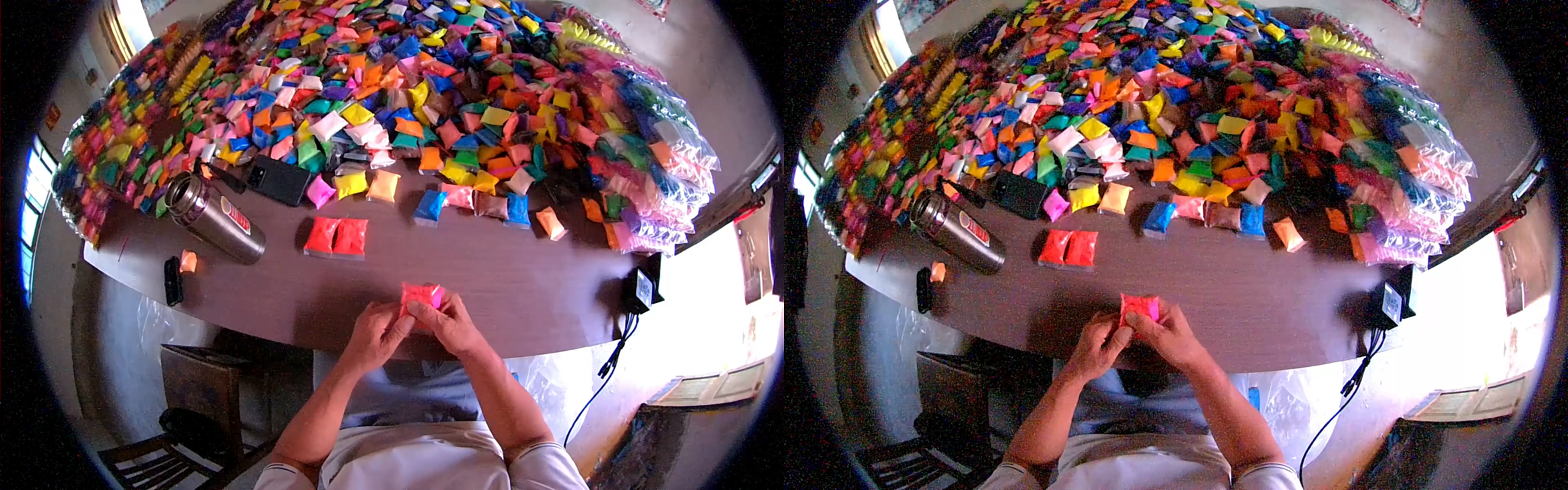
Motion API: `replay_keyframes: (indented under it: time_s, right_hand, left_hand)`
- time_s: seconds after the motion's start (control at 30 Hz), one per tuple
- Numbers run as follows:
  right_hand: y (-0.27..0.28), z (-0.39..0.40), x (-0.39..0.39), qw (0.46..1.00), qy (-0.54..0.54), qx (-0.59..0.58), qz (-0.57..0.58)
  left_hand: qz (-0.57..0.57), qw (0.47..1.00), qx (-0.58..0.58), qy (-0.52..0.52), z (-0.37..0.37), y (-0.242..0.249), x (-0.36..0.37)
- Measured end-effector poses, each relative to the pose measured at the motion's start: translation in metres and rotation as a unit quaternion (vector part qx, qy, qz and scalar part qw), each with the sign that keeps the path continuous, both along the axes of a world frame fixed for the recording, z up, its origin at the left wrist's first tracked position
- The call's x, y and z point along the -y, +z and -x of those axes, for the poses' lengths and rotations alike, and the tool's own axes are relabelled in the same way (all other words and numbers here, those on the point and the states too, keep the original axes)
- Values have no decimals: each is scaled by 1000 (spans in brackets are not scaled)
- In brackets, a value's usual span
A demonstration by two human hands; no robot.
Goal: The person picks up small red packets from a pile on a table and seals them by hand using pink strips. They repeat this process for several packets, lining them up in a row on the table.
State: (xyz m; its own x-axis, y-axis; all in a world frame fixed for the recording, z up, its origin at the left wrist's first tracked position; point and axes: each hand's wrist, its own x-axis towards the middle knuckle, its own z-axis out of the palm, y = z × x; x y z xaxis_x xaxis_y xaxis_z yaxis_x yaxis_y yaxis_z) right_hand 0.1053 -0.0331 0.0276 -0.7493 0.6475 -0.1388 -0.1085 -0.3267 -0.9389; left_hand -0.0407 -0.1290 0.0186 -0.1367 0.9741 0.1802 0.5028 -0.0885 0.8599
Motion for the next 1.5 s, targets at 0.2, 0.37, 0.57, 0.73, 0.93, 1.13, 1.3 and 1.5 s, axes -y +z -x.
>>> replay_keyframes:
  time_s: [0.2,0.37,0.57,0.73,0.93,1.13,1.3,1.5]
  right_hand:
    - [-6,-4,2,999,-25,-18,-36]
    - [-4,-5,7,999,-51,-9,-8]
    - [-7,-8,7,997,-64,5,-32]
    - [-5,-10,4,981,-81,-92,148]
    - [-14,-14,-2,969,-23,-107,220]
    - [15,-11,4,968,-4,-149,204]
    - [-5,-17,-1,975,52,-156,148]
    - [-12,-12,2,987,-33,-98,126]
  left_hand:
    - [0,1000,2,15,-2,1,-1]
    - [50,998,28,30,2,-2,3]
    - [-13,1000,2,15,-4,1,-1]
    - [49,996,65,32,-1,1,2]
    - [14,998,55,17,-2,1,2]
    - [50,997,56,-6,0,-2,0]
    - [54,986,156,-3,-3,8,2]
    - [5,992,122,-12,-4,-3,2]
